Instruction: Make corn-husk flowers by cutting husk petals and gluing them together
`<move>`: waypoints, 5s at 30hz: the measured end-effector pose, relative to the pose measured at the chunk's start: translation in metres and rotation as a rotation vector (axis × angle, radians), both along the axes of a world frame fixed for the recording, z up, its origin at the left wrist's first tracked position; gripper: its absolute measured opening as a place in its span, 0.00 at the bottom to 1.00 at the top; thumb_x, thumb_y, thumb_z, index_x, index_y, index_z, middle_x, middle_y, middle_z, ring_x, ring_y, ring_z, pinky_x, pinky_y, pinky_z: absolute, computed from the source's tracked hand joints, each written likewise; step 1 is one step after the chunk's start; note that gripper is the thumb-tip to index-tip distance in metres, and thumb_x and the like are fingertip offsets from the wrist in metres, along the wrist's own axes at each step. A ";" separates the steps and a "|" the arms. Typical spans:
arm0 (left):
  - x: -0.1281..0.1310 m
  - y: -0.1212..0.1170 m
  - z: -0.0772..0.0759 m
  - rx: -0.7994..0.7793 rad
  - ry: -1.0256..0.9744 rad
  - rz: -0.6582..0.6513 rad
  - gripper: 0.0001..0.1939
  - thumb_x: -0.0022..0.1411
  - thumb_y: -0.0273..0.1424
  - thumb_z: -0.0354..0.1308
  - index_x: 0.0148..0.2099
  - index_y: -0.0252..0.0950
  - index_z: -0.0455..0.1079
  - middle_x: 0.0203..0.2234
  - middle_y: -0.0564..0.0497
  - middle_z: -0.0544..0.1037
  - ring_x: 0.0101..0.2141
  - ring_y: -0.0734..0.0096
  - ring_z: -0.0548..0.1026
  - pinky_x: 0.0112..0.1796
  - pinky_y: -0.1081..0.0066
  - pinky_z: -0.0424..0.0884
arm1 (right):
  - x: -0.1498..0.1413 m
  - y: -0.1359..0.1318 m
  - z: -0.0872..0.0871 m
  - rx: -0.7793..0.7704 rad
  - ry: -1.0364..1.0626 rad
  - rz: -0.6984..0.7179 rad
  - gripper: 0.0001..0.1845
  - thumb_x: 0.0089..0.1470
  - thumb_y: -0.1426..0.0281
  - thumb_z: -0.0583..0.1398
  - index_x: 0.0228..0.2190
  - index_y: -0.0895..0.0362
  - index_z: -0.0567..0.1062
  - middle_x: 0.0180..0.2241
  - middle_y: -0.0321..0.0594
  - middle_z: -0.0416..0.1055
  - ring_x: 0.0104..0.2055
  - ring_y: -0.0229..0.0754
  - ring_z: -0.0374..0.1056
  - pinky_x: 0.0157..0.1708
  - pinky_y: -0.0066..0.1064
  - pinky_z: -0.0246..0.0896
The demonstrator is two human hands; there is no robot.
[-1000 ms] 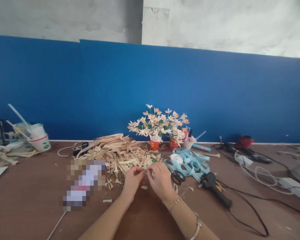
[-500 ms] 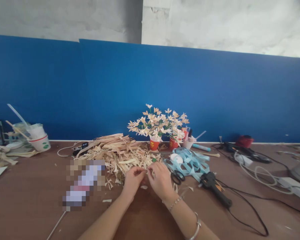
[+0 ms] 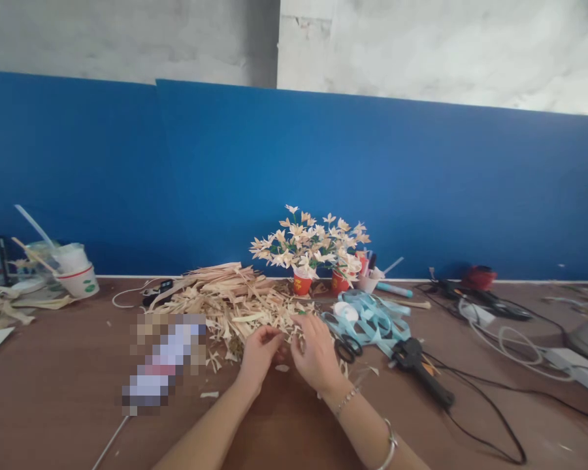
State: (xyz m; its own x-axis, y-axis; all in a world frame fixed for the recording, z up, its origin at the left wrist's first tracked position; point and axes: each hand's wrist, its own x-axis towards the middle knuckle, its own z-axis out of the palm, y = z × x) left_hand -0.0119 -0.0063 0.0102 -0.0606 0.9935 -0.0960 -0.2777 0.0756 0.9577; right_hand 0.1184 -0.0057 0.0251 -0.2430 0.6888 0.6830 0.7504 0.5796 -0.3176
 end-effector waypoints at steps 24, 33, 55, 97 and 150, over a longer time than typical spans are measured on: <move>-0.004 0.003 -0.002 0.056 0.138 -0.096 0.07 0.44 0.32 0.60 0.25 0.33 0.68 0.16 0.56 0.71 0.17 0.75 0.69 0.18 0.77 0.64 | 0.007 0.002 -0.002 0.018 0.008 0.195 0.10 0.53 0.79 0.52 0.30 0.57 0.72 0.30 0.41 0.68 0.35 0.42 0.61 0.37 0.35 0.57; -0.006 0.006 -0.006 0.145 0.213 -0.017 0.04 0.44 0.29 0.57 0.24 0.33 0.70 0.17 0.56 0.72 0.22 0.74 0.69 0.26 0.76 0.65 | 0.004 -0.002 0.004 -0.100 0.188 0.118 0.07 0.49 0.76 0.53 0.33 0.59 0.70 0.30 0.41 0.68 0.34 0.42 0.63 0.37 0.33 0.57; -0.005 0.004 -0.008 0.211 0.328 0.027 0.06 0.46 0.31 0.56 0.23 0.34 0.70 0.15 0.55 0.71 0.20 0.72 0.68 0.23 0.75 0.63 | -0.010 -0.002 -0.008 -0.731 0.749 0.254 0.13 0.47 0.63 0.57 0.19 0.59 0.67 0.17 0.31 0.61 0.22 0.33 0.57 0.23 0.24 0.53; -0.004 0.004 -0.010 0.222 0.322 0.004 0.07 0.46 0.32 0.56 0.24 0.35 0.72 0.18 0.53 0.74 0.22 0.70 0.71 0.27 0.74 0.67 | -0.005 0.000 0.001 -0.630 0.744 0.218 0.08 0.45 0.68 0.56 0.19 0.57 0.66 0.19 0.31 0.63 0.23 0.35 0.59 0.26 0.26 0.55; -0.005 0.005 -0.014 0.241 0.277 -0.006 0.07 0.47 0.31 0.57 0.26 0.33 0.73 0.19 0.52 0.74 0.22 0.70 0.71 0.26 0.74 0.66 | -0.005 0.000 0.002 -0.653 0.752 0.240 0.07 0.44 0.69 0.56 0.19 0.58 0.66 0.19 0.32 0.63 0.23 0.35 0.60 0.25 0.25 0.54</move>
